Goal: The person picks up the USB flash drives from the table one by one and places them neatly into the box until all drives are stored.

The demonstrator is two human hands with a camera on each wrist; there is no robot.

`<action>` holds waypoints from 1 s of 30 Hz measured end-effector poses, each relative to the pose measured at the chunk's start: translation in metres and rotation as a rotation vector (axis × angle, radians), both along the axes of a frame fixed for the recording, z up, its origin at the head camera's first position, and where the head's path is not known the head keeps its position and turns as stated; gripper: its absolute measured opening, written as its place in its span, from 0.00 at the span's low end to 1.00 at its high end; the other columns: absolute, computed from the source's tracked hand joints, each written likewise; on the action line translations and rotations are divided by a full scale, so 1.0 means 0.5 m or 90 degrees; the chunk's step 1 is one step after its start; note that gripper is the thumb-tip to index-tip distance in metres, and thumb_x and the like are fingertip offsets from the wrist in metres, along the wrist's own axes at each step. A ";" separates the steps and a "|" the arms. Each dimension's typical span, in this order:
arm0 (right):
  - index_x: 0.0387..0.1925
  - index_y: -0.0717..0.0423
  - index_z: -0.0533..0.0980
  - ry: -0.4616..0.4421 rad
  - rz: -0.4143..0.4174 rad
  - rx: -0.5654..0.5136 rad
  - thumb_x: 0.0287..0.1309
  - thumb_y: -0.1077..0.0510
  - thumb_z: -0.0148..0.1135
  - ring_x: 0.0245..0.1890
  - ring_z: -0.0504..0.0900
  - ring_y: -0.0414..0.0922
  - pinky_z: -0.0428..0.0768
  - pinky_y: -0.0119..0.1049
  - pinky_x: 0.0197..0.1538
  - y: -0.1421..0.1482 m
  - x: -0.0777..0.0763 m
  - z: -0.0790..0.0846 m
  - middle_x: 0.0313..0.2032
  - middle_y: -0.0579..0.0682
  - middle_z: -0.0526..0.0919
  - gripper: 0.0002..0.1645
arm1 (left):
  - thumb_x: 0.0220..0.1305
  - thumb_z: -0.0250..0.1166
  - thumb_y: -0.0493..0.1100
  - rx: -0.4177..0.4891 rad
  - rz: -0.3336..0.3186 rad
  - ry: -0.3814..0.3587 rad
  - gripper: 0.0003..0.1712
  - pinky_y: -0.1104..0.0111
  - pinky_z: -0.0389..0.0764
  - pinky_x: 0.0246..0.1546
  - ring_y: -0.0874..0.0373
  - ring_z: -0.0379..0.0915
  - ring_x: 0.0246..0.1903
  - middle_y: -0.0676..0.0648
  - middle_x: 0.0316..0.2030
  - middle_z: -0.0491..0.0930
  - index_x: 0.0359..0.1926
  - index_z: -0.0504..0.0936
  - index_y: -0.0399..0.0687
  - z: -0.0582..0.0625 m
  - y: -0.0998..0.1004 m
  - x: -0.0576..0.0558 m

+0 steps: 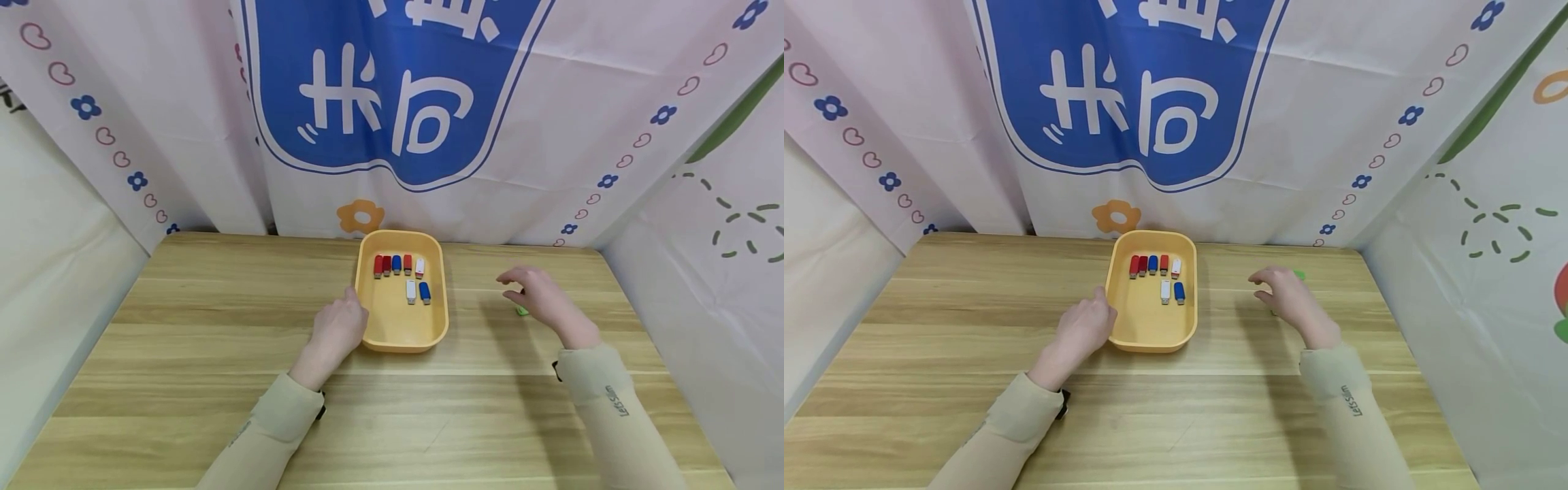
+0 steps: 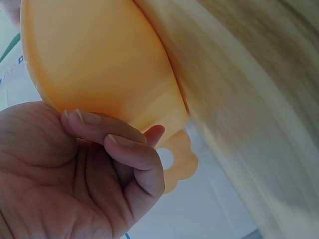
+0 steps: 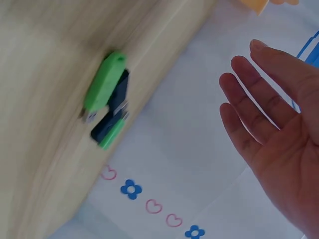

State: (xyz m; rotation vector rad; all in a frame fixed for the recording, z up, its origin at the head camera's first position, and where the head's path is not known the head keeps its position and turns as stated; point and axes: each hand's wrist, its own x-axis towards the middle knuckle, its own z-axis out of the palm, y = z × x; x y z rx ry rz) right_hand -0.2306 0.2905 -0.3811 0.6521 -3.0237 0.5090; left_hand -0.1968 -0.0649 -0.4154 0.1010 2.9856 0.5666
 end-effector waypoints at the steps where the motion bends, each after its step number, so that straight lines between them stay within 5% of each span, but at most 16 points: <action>1: 0.48 0.66 0.81 -0.009 -0.004 0.005 0.58 0.69 0.66 0.47 0.84 0.60 0.82 0.54 0.51 0.008 0.002 -0.002 0.46 0.63 0.85 0.15 | 0.72 0.54 0.43 0.000 0.000 -0.001 0.19 0.60 0.74 0.18 0.50 0.72 0.19 0.40 0.21 0.75 0.52 0.71 0.29 0.000 0.000 0.000; 10: 0.43 0.66 0.83 -0.065 -0.029 0.062 0.55 0.71 0.67 0.47 0.84 0.58 0.80 0.57 0.53 0.060 0.011 -0.026 0.42 0.61 0.87 0.13 | 0.72 0.54 0.42 -0.001 -0.008 0.015 0.20 0.60 0.74 0.17 0.50 0.72 0.18 0.40 0.20 0.75 0.53 0.70 0.27 -0.003 -0.002 0.003; 30: 0.43 0.63 0.84 -0.001 -0.017 0.104 0.52 0.71 0.69 0.49 0.82 0.63 0.79 0.58 0.55 0.096 0.015 -0.093 0.45 0.64 0.84 0.14 | 0.71 0.55 0.42 -0.002 -0.010 0.041 0.16 0.62 0.71 0.15 0.51 0.70 0.16 0.42 0.18 0.73 0.47 0.72 0.29 -0.004 -0.002 0.005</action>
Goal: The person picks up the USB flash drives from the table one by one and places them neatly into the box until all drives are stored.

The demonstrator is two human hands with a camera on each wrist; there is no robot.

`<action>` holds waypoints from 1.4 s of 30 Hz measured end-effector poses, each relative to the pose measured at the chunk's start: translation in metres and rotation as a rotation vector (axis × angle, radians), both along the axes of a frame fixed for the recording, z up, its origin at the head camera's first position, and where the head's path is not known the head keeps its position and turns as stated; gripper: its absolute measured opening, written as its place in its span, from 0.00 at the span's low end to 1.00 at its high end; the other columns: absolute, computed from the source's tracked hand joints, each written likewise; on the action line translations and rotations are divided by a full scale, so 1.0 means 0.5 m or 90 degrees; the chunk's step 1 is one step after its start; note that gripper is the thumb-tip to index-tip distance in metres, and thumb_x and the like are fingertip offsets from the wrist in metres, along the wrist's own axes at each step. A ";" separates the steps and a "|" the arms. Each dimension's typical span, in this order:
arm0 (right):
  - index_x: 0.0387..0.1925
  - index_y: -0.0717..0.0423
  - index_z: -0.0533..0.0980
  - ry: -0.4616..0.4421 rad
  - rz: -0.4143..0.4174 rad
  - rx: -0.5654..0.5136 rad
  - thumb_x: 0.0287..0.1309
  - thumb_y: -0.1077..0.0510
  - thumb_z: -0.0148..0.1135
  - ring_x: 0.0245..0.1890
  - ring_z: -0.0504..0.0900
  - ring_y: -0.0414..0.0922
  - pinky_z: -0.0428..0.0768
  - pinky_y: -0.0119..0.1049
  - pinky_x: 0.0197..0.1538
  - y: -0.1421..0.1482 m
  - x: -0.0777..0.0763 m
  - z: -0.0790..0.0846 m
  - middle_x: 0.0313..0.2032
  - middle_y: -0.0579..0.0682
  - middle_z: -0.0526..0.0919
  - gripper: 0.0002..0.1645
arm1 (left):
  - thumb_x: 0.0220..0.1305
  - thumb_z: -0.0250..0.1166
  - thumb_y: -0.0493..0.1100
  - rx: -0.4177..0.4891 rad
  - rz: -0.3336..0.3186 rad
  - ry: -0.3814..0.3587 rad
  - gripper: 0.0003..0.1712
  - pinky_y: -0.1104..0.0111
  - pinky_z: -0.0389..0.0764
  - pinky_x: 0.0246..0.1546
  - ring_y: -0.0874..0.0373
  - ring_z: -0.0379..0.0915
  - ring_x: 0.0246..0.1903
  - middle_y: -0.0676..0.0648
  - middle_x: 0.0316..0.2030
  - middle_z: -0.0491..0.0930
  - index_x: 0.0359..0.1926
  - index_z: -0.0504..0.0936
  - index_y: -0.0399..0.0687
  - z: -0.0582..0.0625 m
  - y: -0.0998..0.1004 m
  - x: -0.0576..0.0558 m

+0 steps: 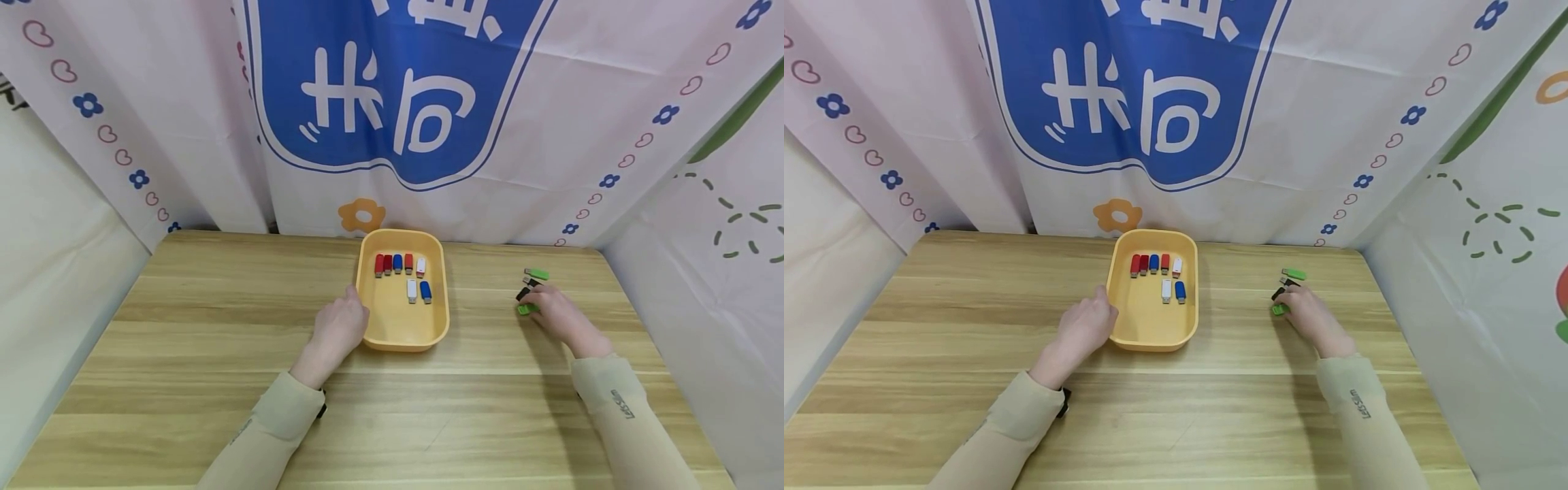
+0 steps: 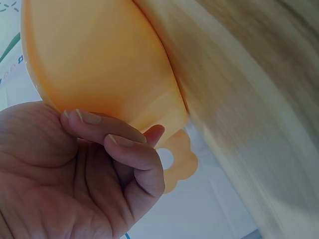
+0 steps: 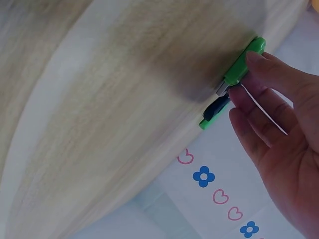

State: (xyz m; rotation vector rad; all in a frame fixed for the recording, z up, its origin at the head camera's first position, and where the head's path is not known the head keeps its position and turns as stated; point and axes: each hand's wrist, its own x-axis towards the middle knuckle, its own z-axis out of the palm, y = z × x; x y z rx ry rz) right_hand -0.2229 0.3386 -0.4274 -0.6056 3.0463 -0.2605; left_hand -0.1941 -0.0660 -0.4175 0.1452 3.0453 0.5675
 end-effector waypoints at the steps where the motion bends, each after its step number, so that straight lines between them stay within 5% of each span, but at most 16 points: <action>1: 0.43 0.63 0.84 -0.002 0.001 0.003 0.52 0.71 0.69 0.49 0.82 0.63 0.79 0.58 0.55 0.000 -0.001 0.000 0.46 0.64 0.84 0.14 | 0.71 0.55 0.42 0.000 0.000 -0.003 0.16 0.62 0.71 0.15 0.51 0.70 0.16 0.42 0.18 0.73 0.47 0.72 0.29 0.000 0.000 0.000; 11: 0.38 0.62 0.84 -0.014 0.014 0.003 0.53 0.69 0.69 0.45 0.84 0.61 0.81 0.56 0.52 -0.005 -0.010 0.004 0.43 0.61 0.86 0.09 | 0.71 0.54 0.42 -0.002 0.007 -0.017 0.17 0.57 0.75 0.18 0.48 0.73 0.19 0.39 0.21 0.76 0.49 0.71 0.29 0.003 0.001 -0.001; 19: 0.29 0.57 0.78 -0.036 -0.004 0.001 0.50 0.67 0.72 0.33 0.81 0.49 0.80 0.49 0.40 -0.008 -0.012 0.010 0.32 0.53 0.84 0.09 | 0.71 0.55 0.42 0.001 0.008 -0.017 0.18 0.58 0.75 0.18 0.49 0.73 0.19 0.39 0.21 0.76 0.51 0.71 0.28 0.001 0.000 -0.001; 26: 0.36 0.58 0.84 -0.049 0.006 0.003 0.52 0.68 0.71 0.40 0.85 0.52 0.82 0.52 0.47 -0.013 -0.014 0.014 0.38 0.55 0.88 0.08 | 0.71 0.54 0.42 -0.002 0.010 -0.017 0.17 0.58 0.74 0.18 0.49 0.73 0.19 0.39 0.21 0.76 0.50 0.71 0.29 0.000 0.001 -0.002; 33: 0.34 0.58 0.83 -0.052 0.005 -0.053 0.58 0.67 0.67 0.32 0.78 0.43 0.80 0.44 0.40 -0.033 -0.020 0.030 0.32 0.51 0.85 0.04 | 0.71 0.54 0.42 0.003 0.009 -0.027 0.19 0.59 0.74 0.18 0.49 0.73 0.19 0.39 0.22 0.76 0.52 0.70 0.28 0.002 0.001 -0.001; 42: 0.49 0.60 0.81 -0.096 0.004 -0.129 0.63 0.65 0.63 0.37 0.82 0.45 0.82 0.45 0.45 -0.098 -0.030 0.078 0.39 0.53 0.87 0.13 | 0.72 0.53 0.43 0.001 0.009 -0.047 0.22 0.60 0.74 0.17 0.50 0.72 0.19 0.39 0.22 0.76 0.56 0.69 0.27 0.004 0.000 -0.006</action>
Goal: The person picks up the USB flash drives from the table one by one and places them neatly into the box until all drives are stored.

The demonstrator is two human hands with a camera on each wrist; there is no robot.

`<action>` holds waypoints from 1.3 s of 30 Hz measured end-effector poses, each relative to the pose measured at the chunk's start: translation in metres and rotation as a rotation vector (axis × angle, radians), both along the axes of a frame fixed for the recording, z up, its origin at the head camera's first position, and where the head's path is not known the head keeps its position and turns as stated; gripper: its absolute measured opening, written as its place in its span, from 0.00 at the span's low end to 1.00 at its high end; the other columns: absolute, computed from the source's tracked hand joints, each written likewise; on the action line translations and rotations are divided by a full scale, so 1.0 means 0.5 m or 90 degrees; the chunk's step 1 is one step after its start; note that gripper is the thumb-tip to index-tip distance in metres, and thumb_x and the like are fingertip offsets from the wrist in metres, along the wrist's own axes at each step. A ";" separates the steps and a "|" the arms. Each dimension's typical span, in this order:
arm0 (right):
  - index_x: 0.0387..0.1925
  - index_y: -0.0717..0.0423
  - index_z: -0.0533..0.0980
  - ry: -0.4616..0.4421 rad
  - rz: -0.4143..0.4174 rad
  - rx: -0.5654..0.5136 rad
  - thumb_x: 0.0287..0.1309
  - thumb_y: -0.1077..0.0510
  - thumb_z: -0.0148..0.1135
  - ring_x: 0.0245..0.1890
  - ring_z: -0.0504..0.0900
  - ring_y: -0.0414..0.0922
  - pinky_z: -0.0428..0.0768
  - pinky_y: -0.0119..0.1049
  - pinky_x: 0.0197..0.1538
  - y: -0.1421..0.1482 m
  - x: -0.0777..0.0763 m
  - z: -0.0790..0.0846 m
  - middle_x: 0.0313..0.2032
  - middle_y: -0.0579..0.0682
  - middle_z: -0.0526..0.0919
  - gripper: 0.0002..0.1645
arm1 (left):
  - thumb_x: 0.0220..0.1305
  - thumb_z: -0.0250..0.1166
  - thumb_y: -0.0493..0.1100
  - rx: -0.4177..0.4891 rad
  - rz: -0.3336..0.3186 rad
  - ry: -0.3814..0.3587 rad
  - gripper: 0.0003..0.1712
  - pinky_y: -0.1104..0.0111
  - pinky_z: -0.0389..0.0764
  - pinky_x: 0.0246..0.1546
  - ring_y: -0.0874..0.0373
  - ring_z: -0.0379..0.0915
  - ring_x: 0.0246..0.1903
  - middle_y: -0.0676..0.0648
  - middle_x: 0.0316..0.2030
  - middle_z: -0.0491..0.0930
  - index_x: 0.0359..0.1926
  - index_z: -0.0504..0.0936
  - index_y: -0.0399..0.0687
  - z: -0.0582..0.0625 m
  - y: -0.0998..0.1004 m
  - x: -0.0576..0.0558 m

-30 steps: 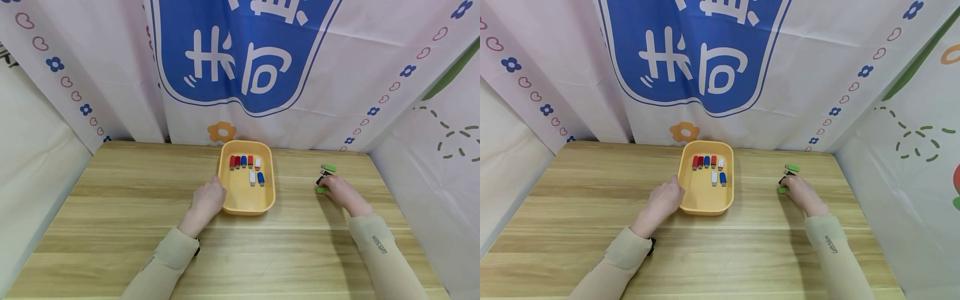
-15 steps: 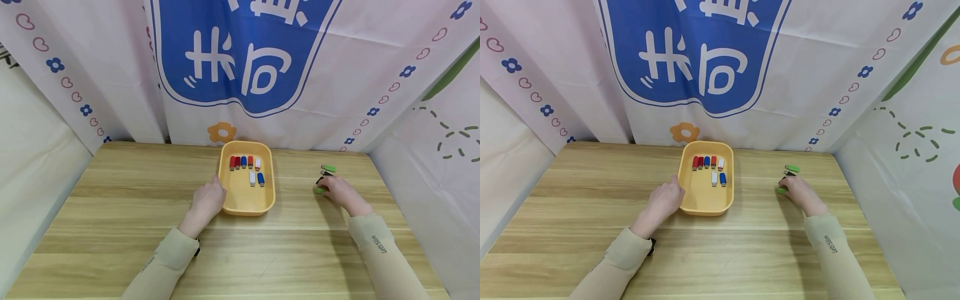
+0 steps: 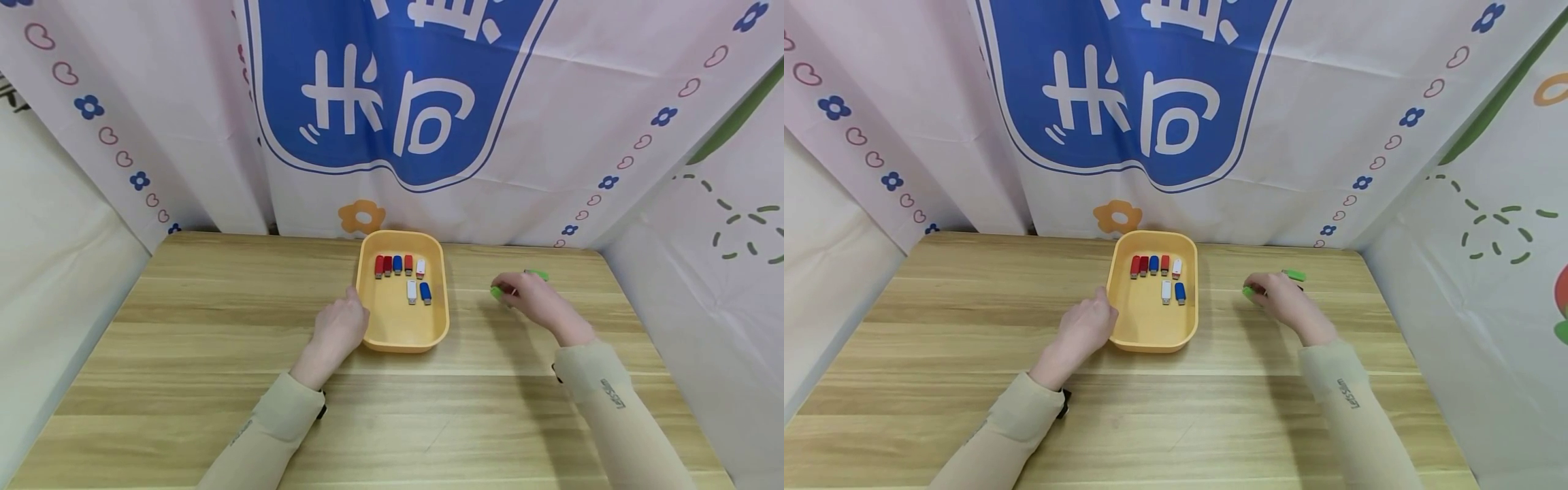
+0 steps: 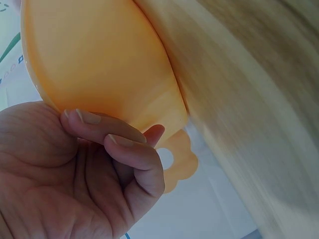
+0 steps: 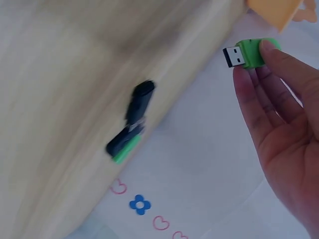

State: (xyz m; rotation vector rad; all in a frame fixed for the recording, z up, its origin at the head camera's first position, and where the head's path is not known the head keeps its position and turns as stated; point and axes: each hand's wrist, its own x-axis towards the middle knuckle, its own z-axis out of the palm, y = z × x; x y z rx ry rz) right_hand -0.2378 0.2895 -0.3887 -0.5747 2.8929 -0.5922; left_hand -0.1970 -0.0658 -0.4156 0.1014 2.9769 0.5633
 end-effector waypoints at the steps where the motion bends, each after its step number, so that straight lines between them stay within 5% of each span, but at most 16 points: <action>1: 0.50 0.60 0.81 -0.002 0.003 -0.007 0.63 0.65 0.63 0.38 0.83 0.45 0.83 0.45 0.45 -0.008 -0.002 0.005 0.39 0.53 0.87 0.14 | 0.72 0.53 0.43 -0.001 0.000 0.000 0.22 0.61 0.74 0.17 0.50 0.72 0.19 0.40 0.22 0.76 0.56 0.69 0.27 0.000 0.000 0.000; 7: 0.56 0.59 0.80 0.009 0.022 -0.046 0.64 0.65 0.62 0.39 0.84 0.46 0.85 0.46 0.47 -0.059 -0.010 0.036 0.39 0.53 0.87 0.19 | 0.72 0.53 0.43 -0.002 -0.001 0.002 0.22 0.60 0.73 0.17 0.50 0.72 0.19 0.40 0.21 0.75 0.56 0.69 0.27 0.001 0.000 0.000; 21: 0.54 0.59 0.80 -0.005 -0.003 -0.119 0.64 0.62 0.64 0.46 0.84 0.49 0.85 0.45 0.51 -0.153 -0.031 0.073 0.46 0.55 0.86 0.17 | 0.73 0.52 0.44 -0.004 0.006 -0.020 0.23 0.57 0.77 0.21 0.49 0.73 0.21 0.38 0.24 0.77 0.57 0.68 0.28 0.002 0.002 -0.002; 39: 0.46 0.60 0.80 -0.048 0.021 -0.157 0.62 0.62 0.66 0.43 0.85 0.47 0.84 0.42 0.51 -0.258 -0.063 0.023 0.42 0.54 0.86 0.11 | 0.74 0.52 0.45 -0.006 0.009 -0.025 0.22 0.59 0.76 0.21 0.50 0.73 0.21 0.39 0.24 0.76 0.57 0.69 0.29 0.004 0.002 -0.002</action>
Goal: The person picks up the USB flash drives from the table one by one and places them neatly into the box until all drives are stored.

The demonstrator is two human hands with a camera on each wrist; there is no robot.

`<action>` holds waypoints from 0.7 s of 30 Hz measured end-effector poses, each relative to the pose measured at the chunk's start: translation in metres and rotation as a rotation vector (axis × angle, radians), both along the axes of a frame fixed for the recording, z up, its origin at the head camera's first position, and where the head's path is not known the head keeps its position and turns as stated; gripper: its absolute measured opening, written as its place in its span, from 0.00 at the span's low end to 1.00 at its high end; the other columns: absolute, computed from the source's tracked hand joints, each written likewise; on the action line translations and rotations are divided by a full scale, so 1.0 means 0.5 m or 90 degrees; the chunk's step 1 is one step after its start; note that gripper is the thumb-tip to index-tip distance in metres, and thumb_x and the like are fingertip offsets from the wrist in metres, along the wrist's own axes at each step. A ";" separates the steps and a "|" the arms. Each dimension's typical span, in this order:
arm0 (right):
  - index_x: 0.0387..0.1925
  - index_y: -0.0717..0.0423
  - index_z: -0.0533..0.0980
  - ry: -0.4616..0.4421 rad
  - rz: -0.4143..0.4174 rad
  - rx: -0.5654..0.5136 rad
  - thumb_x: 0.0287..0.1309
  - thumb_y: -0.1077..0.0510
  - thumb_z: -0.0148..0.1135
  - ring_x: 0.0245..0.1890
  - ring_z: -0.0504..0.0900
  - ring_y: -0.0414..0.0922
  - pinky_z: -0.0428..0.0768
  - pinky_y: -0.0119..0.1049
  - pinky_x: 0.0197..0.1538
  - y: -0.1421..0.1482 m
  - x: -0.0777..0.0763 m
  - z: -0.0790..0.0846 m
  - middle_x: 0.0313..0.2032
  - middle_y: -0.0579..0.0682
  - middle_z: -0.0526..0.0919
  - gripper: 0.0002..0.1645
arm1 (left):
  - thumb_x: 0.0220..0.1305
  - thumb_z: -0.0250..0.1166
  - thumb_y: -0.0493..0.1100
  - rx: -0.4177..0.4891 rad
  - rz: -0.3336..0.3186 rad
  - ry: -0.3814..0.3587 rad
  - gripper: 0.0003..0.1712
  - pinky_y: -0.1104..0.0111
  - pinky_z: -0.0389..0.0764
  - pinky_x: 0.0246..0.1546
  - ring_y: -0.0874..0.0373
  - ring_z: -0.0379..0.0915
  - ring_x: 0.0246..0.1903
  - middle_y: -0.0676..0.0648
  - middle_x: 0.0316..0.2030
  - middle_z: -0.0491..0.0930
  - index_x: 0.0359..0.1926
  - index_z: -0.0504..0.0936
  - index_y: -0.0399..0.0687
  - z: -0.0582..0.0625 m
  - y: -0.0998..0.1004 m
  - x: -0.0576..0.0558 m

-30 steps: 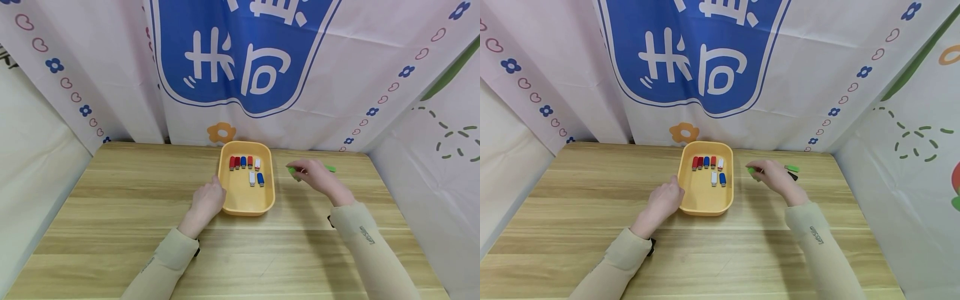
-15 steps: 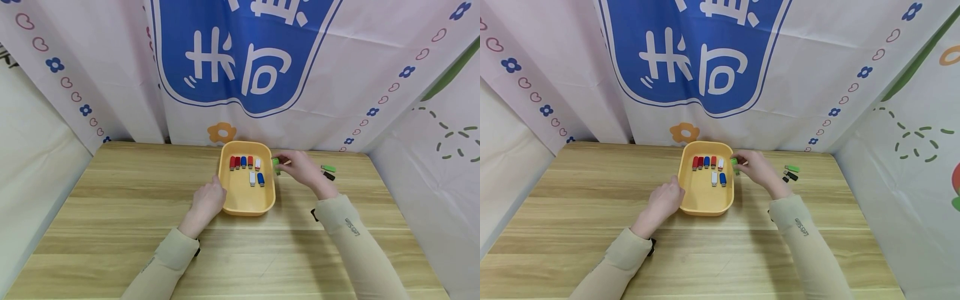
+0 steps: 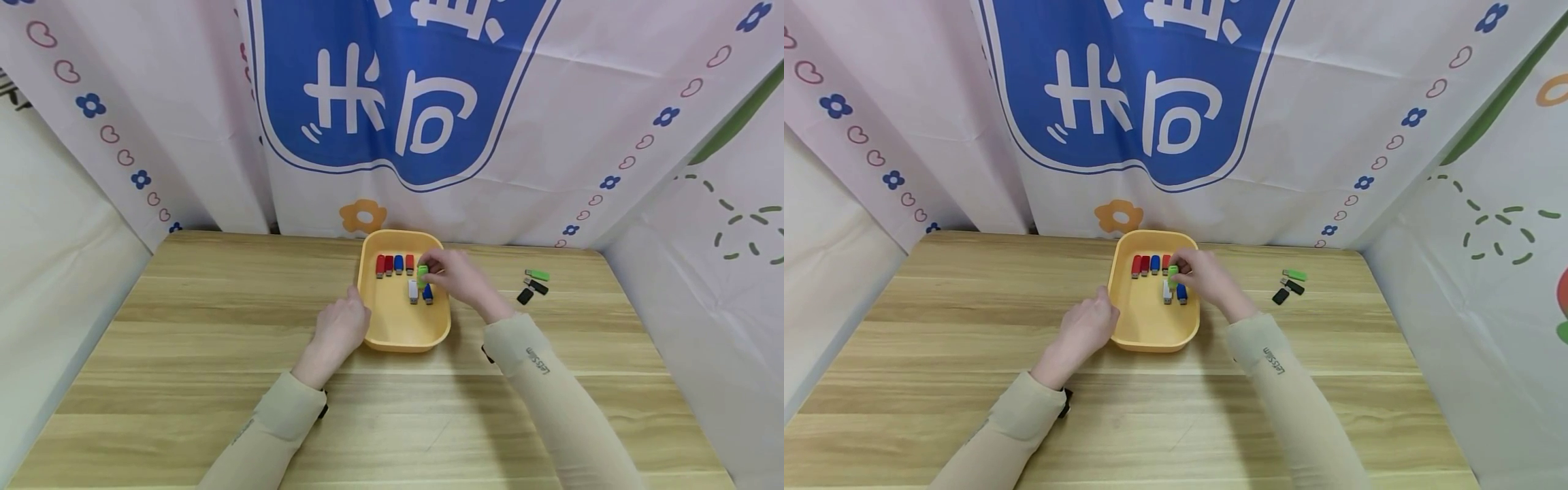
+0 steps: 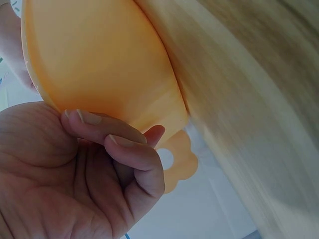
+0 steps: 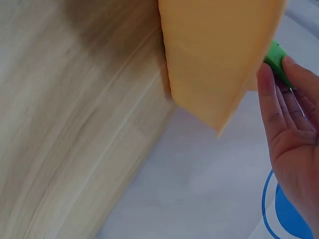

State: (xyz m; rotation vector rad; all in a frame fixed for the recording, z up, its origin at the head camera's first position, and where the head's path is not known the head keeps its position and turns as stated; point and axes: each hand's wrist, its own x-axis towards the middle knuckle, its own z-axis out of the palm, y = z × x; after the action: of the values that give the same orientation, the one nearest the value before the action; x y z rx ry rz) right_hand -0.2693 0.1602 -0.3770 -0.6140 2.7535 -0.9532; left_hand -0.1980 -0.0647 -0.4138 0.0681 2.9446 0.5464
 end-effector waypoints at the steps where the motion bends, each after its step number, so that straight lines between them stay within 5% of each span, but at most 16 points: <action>1: 0.46 0.60 0.80 0.001 0.002 0.001 0.62 0.62 0.66 0.43 0.85 0.47 0.84 0.42 0.51 -0.004 -0.001 -0.003 0.42 0.54 0.86 0.11 | 0.74 0.52 0.45 0.000 -0.001 0.002 0.22 0.59 0.76 0.21 0.50 0.73 0.21 0.39 0.24 0.77 0.57 0.69 0.29 0.000 0.000 0.000; 21: 0.44 0.61 0.80 0.008 0.012 0.012 0.59 0.64 0.68 0.40 0.84 0.46 0.84 0.39 0.48 -0.068 -0.008 -0.056 0.40 0.55 0.87 0.11 | 0.73 0.52 0.44 0.003 -0.004 0.008 0.20 0.59 0.75 0.20 0.50 0.73 0.20 0.39 0.23 0.76 0.54 0.70 0.29 0.001 -0.002 0.001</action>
State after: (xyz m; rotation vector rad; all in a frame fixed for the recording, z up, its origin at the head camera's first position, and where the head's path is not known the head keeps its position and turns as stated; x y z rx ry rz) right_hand -0.2733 0.1262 -0.4050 -0.6428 2.7590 -0.9209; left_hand -0.1976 -0.0657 -0.4134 0.0807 2.9539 0.5545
